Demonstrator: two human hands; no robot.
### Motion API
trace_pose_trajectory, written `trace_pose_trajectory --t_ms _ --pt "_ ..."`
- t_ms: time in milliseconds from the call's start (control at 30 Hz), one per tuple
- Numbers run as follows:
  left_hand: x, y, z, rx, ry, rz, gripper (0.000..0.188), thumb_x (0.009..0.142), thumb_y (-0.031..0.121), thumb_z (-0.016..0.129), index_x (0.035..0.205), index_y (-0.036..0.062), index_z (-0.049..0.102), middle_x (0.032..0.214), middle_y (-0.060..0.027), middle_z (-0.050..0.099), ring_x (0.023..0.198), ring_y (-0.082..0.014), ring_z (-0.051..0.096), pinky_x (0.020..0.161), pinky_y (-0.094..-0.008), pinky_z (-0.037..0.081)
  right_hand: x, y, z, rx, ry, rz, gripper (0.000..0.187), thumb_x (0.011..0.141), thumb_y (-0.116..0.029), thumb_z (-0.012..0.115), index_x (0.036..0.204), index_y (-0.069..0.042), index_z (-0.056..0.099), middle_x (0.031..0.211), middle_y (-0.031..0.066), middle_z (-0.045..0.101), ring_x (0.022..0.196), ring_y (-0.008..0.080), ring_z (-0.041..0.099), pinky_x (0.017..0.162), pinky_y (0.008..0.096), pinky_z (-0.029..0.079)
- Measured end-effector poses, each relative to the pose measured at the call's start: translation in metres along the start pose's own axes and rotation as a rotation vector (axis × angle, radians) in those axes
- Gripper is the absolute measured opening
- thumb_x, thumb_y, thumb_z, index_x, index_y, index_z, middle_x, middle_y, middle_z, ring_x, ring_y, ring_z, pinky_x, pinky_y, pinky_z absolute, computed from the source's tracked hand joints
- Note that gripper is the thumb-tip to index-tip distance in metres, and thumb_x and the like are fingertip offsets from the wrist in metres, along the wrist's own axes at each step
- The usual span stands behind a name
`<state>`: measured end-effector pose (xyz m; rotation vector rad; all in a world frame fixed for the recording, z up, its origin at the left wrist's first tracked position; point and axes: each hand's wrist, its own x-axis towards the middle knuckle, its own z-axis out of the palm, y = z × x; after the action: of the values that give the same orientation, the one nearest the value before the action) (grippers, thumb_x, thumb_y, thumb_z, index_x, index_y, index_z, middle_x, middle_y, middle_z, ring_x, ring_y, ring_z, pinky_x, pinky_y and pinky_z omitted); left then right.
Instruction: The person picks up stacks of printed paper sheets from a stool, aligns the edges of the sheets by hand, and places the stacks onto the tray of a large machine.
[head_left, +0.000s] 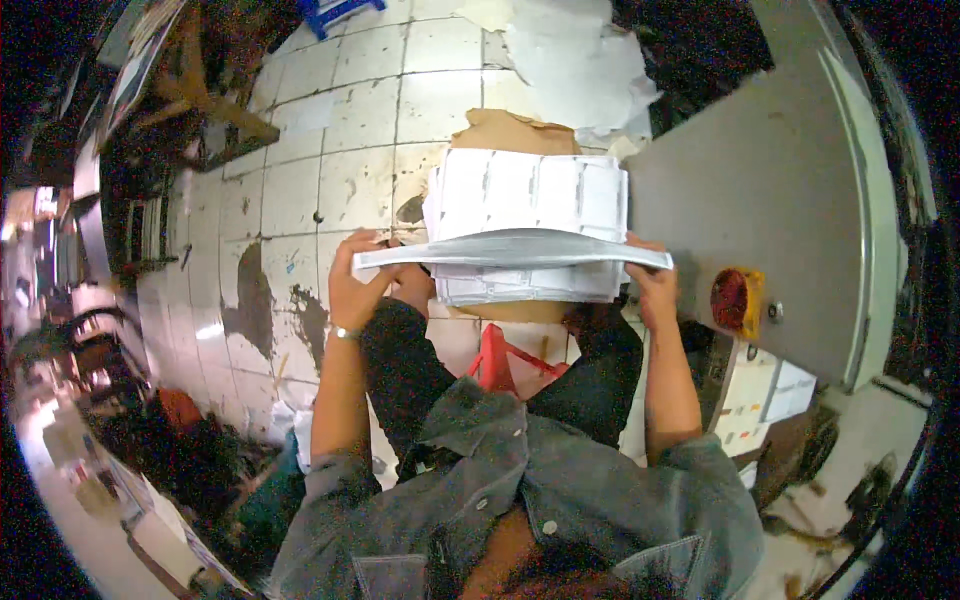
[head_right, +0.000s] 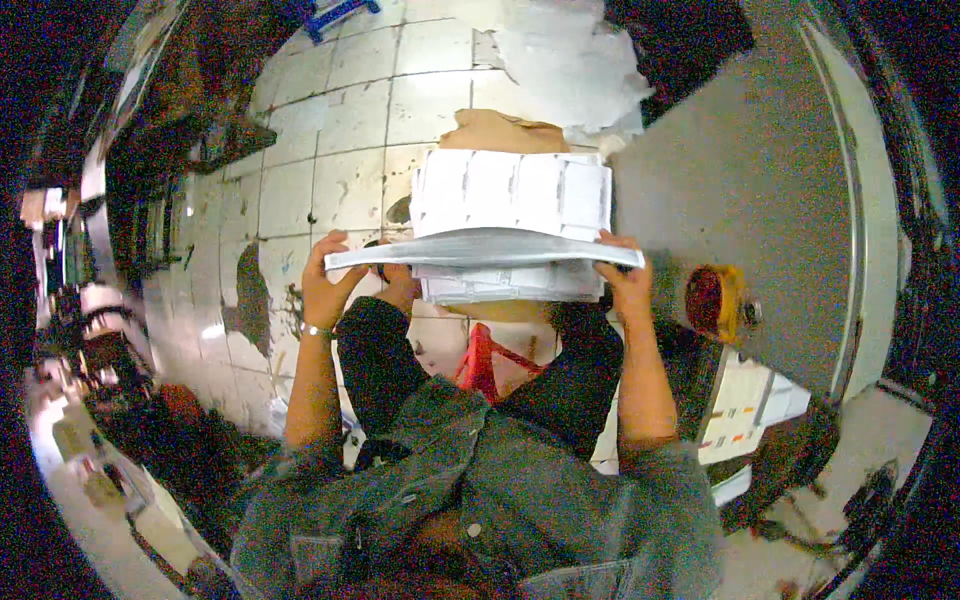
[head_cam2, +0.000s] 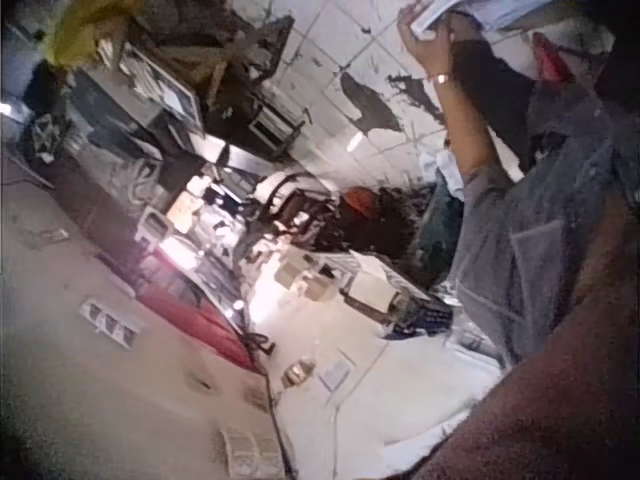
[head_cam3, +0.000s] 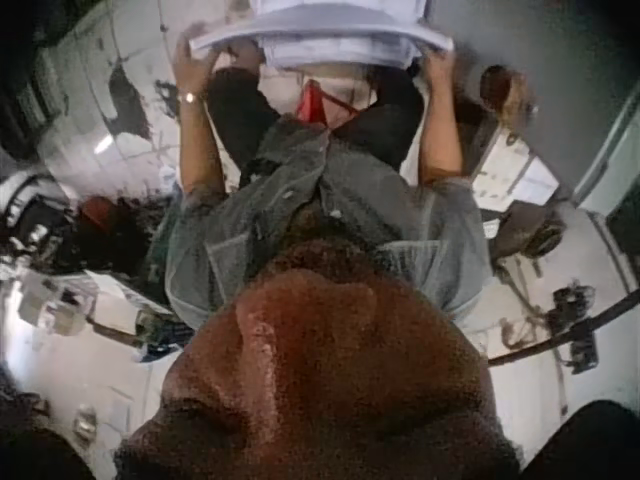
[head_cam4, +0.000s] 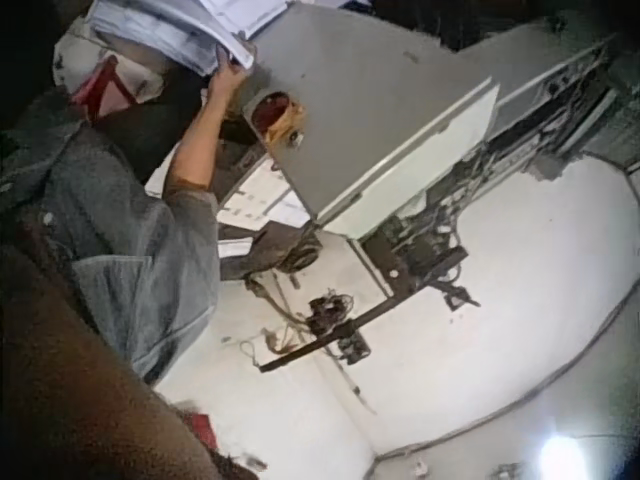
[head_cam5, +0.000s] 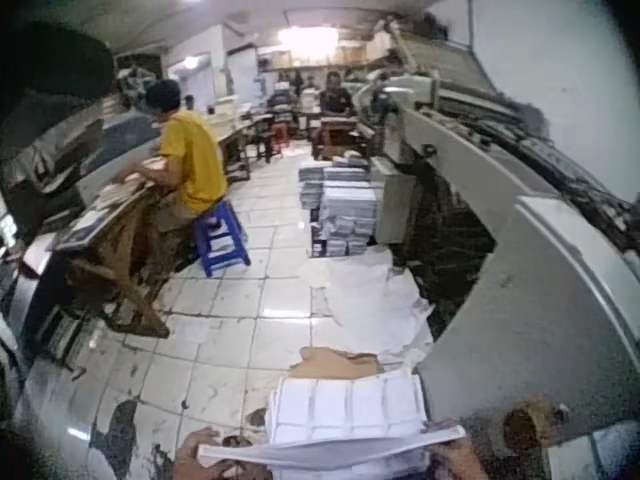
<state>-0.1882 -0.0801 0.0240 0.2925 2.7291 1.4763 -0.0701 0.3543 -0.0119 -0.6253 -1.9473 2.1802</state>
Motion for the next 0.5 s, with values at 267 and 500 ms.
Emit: trace_pose_trajectory --t_ms 267,500 --pt "0.030 0.112 0.039 0.589 -0.312 0.430 0.045 0.065 0.026 0.078 0.098 0.0075 0.055 0.111 -0.0146 0.057 0.108 -0.0350 0.052 0.101 -0.0506 0.030 0.005 0.017 -0.012 -0.120 -0.039 -0.126 0.034 0.071 0.003 0.070 0.102 -0.003 0.059 0.107 0.0105 0.063 0.106 0.0189 0.056 0.092 0.0307 0.043" --pt "0.029 0.167 0.137 0.578 -0.450 0.533 0.061 0.071 0.026 0.072 0.121 0.0033 0.047 0.109 -0.0169 0.055 0.099 -0.0347 0.052 0.084 -0.0437 0.043 0.003 0.007 -0.007 -0.086 -0.059 -0.031 0.032 0.070 -0.002 0.072 0.099 -0.003 0.059 0.100 0.0058 0.063 0.102 0.0149 0.055 0.091 0.0299 0.042"
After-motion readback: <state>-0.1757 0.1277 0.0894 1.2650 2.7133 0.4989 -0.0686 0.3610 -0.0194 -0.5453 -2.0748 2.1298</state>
